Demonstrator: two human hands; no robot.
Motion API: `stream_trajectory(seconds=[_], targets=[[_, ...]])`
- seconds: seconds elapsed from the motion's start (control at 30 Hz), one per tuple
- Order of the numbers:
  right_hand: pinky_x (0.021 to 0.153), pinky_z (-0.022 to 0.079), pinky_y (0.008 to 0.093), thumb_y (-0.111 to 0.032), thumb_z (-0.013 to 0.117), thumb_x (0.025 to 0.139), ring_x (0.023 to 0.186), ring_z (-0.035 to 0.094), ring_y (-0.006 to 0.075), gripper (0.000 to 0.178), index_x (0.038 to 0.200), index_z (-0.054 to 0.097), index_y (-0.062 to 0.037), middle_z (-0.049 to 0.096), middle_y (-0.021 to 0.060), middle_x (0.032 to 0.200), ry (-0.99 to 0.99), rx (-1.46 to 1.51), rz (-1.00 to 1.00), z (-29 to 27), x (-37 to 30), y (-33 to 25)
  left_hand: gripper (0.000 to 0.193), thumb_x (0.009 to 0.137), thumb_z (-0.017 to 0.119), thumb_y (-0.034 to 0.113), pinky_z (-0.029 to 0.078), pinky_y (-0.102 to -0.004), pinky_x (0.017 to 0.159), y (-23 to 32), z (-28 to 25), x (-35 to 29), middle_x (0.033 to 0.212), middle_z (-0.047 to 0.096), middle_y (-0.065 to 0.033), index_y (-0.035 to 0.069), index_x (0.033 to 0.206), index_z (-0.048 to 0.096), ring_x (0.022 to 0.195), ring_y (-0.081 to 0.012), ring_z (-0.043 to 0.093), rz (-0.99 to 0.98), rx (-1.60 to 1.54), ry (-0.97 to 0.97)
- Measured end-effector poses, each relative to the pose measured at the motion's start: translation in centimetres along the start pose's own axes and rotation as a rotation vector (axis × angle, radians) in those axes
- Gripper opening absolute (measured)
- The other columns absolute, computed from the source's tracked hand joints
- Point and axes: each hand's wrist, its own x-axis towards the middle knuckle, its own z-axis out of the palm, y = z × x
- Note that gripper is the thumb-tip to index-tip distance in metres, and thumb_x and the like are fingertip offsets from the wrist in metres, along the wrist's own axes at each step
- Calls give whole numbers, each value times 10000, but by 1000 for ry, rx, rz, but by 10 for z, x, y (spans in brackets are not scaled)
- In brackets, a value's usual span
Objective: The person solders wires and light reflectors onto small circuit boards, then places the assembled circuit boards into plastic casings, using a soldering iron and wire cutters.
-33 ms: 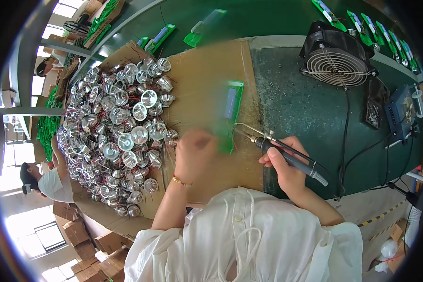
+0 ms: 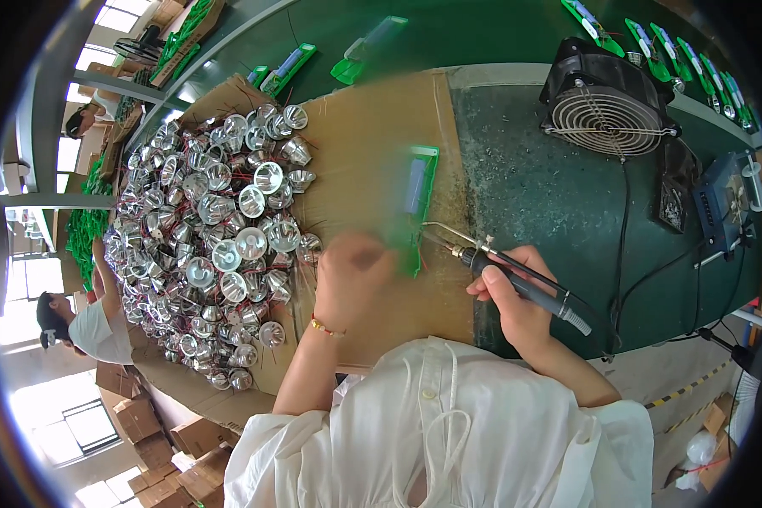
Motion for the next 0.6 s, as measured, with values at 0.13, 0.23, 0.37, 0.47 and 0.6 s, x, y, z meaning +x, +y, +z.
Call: stream_trajectory(seconds=[0.13,0.23,0.37,0.47,0.6], targets=[[532,472,261,-104,542,841,596,590,180,145,887,445,-6,565,103,673,-15,-10,2,-1,0,-1,108,657,692,121,438,-303,603,-11,2,-1,737,582,-84,34,653,627,696,-219,546,43,37,-16],[539,482,251,-88,550,836,611,604,170,139,881,455,3,582,106,685,-31,4,-5,-1,0,0,98,664,690,119,439,-295,634,-8,4,-1,784,579,-89,37,673,637,732,-221,544,-4,-24,-29],[551,492,239,-72,560,830,627,616,155,131,879,473,13,599,106,701,-61,0,-6,0,-1,-1,102,681,685,118,441,-288,664,-6,2,-1,817,575,-89,28,698,640,760,-214,548,-79,-83,-47],[554,493,239,-69,561,828,628,616,151,128,880,478,14,599,104,704,-58,-17,1,0,-1,-1,119,703,680,123,441,-278,686,-7,1,-2,851,576,-86,15,729,638,786,-198,553,-118,-134,-66],[528,472,257,-108,545,837,597,592,174,153,874,438,-4,571,109,675,-52,-32,10,2,-1,-2,143,718,679,137,441,-269,693,-10,-1,-2,877,580,-80,7,757,635,782,-179,557,-181,-240,-101]])
